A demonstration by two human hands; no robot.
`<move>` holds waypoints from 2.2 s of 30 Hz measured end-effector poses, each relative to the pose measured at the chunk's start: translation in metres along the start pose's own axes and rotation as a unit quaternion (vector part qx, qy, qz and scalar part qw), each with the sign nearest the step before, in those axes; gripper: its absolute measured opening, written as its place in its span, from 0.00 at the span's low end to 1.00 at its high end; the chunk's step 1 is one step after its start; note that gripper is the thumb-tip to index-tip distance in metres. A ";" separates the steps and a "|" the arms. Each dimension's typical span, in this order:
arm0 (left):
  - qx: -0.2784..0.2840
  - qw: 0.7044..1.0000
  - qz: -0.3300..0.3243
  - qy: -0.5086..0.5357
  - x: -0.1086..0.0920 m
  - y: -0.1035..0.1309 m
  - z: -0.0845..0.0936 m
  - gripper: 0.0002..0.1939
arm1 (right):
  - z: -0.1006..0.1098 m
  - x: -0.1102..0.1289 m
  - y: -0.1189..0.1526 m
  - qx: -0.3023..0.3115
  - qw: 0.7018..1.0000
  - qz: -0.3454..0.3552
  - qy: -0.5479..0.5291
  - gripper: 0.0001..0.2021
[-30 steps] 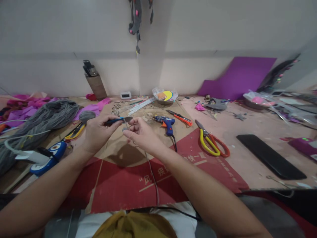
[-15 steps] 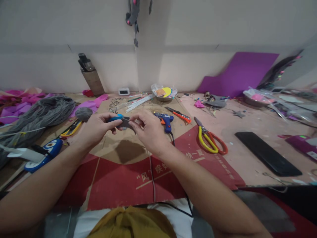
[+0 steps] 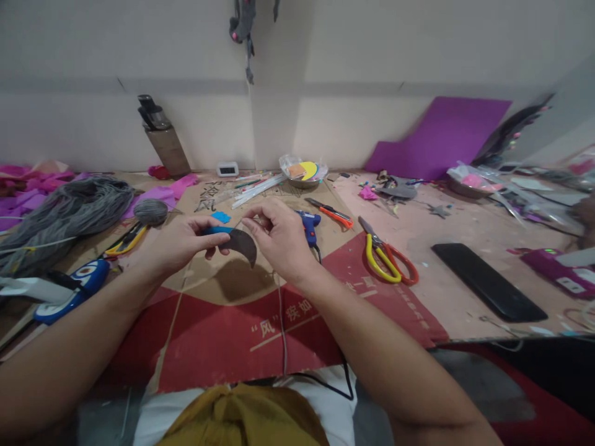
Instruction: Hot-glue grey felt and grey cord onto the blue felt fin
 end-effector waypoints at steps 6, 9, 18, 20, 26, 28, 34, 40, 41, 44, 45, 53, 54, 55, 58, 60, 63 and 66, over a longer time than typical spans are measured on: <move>0.039 0.998 0.003 0.041 0.002 0.000 -0.001 0.10 | -0.001 -0.003 0.000 0.006 0.999 -0.023 -0.039 0.03; 0.047 0.998 -0.008 0.048 0.006 0.000 0.000 0.09 | -0.002 -0.005 0.002 0.014 0.997 -0.037 -0.062 0.04; 0.039 0.998 -0.023 0.046 0.006 0.000 0.004 0.11 | 0.001 -0.002 0.003 0.013 0.992 -0.060 -0.114 0.04; 0.043 0.998 -0.023 0.050 0.007 0.000 0.004 0.12 | 0.001 -0.002 0.003 0.006 0.991 -0.056 -0.121 0.04; 0.041 0.996 -0.035 0.067 0.003 0.001 0.004 0.10 | 0.000 -0.002 0.002 0.015 0.987 -0.068 -0.146 0.04; 0.036 0.996 -0.050 0.066 0.000 0.002 0.004 0.09 | -0.001 -0.002 0.002 0.023 0.983 -0.081 -0.160 0.05; 0.040 0.991 -0.088 0.090 -0.002 0.004 0.003 0.06 | -0.004 -0.003 0.003 0.066 0.963 -0.131 -0.226 0.07; 0.048 0.976 -0.207 0.052 -0.001 0.006 0.006 0.02 | -0.007 -0.002 0.003 0.130 0.936 -0.139 -0.297 0.08; 0.054 0.970 -0.233 0.047 -0.001 0.006 0.008 0.02 | -0.008 -0.002 0.004 0.140 0.931 -0.138 -0.307 0.08; 0.070 0.951 -0.299 0.034 0.001 0.006 0.012 0.06 | -0.011 -0.004 0.006 0.163 0.919 -0.137 -0.332 0.09; 0.072 0.945 -0.317 0.025 0.002 0.006 0.013 0.07 | -0.011 -0.004 0.006 0.168 0.915 -0.136 -0.340 0.09; 0.057 0.910 -0.409 -0.032 -0.001 0.010 0.015 0.09 | -0.014 -0.001 0.009 0.228 0.885 -0.145 -0.380 0.09; 0.057 0.909 -0.411 -0.033 -0.001 0.010 0.015 0.08 | -0.014 0.000 0.009 0.236 0.881 -0.145 -0.382 0.10; 0.057 0.908 -0.413 -0.032 -0.001 0.010 0.014 0.08 | -0.014 0.001 0.010 0.244 0.879 -0.145 -0.383 0.10; 0.052 0.901 -0.430 -0.019 -0.002 0.011 0.013 0.06 | -0.015 0.002 0.010 0.261 0.874 -0.145 -0.383 0.11; 0.048 0.894 -0.445 -0.013 -0.003 0.011 0.011 0.06 | -0.015 0.003 0.010 0.267 0.872 -0.145 -0.385 0.12; 0.041 0.892 -0.450 -0.012 -0.003 0.011 0.010 0.05 | -0.014 0.004 0.010 0.269 0.865 -0.144 -0.398 0.11; 0.026 0.903 -0.429 -0.001 -0.003 0.013 0.010 0.03 | -0.014 0.004 0.010 0.266 0.860 -0.144 -0.411 0.11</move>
Point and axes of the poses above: each hand's wrist, its own y-axis away from the middle knuckle, its own z-axis out of the back of the hand, x = y × z, the point moved 2 cm from there along -y, towards the middle knuckle, and after that the axes turned 9 degrees about y, right-handed, at the moved point
